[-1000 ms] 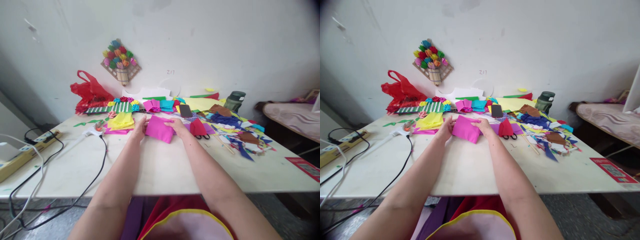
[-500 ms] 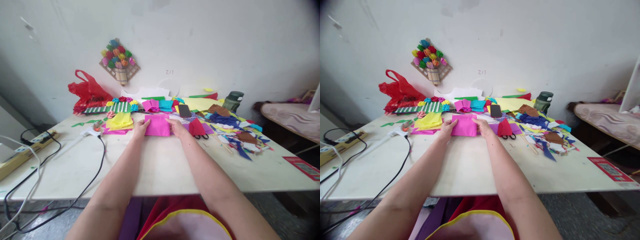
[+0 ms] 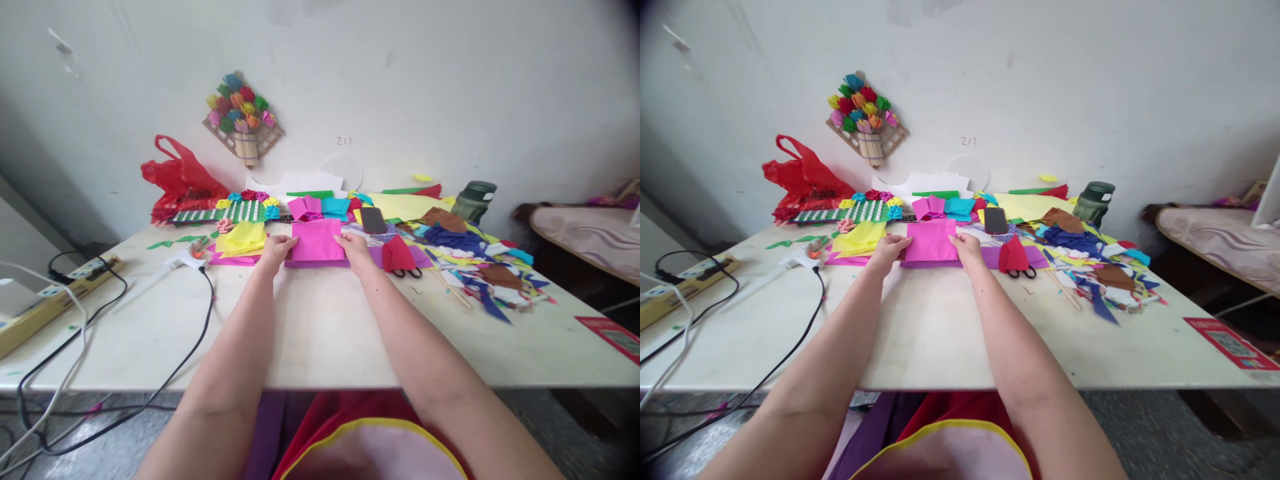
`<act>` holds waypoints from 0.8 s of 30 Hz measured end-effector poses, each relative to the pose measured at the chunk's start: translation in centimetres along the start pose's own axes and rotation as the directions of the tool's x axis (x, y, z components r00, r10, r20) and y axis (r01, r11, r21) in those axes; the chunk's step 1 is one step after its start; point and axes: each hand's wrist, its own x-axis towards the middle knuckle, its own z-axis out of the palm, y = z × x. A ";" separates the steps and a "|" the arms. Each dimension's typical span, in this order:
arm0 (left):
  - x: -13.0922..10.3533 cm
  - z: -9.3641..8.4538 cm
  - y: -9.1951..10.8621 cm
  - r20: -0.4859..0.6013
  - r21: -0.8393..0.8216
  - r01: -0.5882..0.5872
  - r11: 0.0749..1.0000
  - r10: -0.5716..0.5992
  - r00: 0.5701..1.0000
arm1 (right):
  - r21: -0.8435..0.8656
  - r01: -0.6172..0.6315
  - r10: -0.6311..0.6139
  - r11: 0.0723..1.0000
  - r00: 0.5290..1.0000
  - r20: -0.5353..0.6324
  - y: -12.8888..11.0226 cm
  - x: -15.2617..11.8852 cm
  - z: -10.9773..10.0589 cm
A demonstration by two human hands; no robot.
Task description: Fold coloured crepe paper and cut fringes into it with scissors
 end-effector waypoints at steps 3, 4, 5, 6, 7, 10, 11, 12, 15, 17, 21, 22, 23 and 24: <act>0.5 0.0 -0.2 -0.049 0.072 -0.012 0.997 0.015 0.999 | -0.010 -0.014 0.014 1.000 1.000 0.018 0.1 0.1 0.1; 0.8 0.0 -0.4 -0.075 0.106 -0.014 0.994 0.022 0.997 | -0.010 -0.035 0.035 0.999 0.999 0.028 0.1 0.0 0.2; 1.0 -0.2 -0.6 -0.100 0.145 -0.018 0.989 0.033 0.994 | -0.013 -0.056 0.057 0.998 0.998 0.031 0.1 0.0 0.2; 1.3 -0.3 -0.8 -0.126 0.190 -0.017 0.982 0.042 0.991 | -0.024 -0.069 0.069 0.997 0.997 0.032 0.1 -0.1 0.3; 1.5 -0.4 -1.0 -0.146 0.239 -0.017 0.971 0.054 0.988 | -0.043 -0.063 0.064 0.997 0.997 0.033 0.2 -0.2 0.3; 1.8 -0.8 -1.5 -0.166 0.359 0.006 0.933 0.057 0.984 | -0.143 0.040 -0.029 0.989 0.996 0.078 0.7 -0.4 0.5; 1.8 -0.9 -1.6 -0.162 0.395 0.017 0.918 0.051 0.985 | -0.176 0.076 -0.059 0.981 0.993 0.102 0.9 -0.4 0.6; 1.8 -1.0 -1.6 -0.159 0.437 0.025 0.899 0.050 0.986 | -0.209 0.098 -0.074 0.973 0.990 0.119 1.1 -0.4 0.7; 1.7 -1.1 -1.5 -0.184 0.590 0.048 0.806 0.076 0.980 | -0.313 0.074 -0.036 0.947 0.991 0.125 1.9 -0.2 1.0; 1.7 -1.1 -1.5 -0.203 0.670 0.078 0.738 0.081 0.976 | -0.372 0.040 0.004 0.927 0.993 0.117 2.5 0.0 1.0; 1.7 -1.1 -1.6 -0.212 0.703 0.108 0.703 0.062 0.975 | -0.426 0.046 0.009 0.903 0.992 0.125 3.2 0.3 0.8; 1.6 -1.0 -1.6 -0.232 0.691 0.110 0.715 0.075 0.970 | -0.431 0.051 0.006 0.901 0.992 0.129 3.3 0.3 0.7; 1.4 -1.0 -1.6 -0.263 0.669 0.110 0.735 0.095 0.960 | -0.435 0.054 0.004 0.899 0.991 0.130 3.3 0.3 0.7; 1.3 -1.1 -1.5 -0.300 0.640 0.111 0.760 0.114 0.947 | -0.438 0.054 0.004 0.897 0.991 0.130 3.2 0.2 0.7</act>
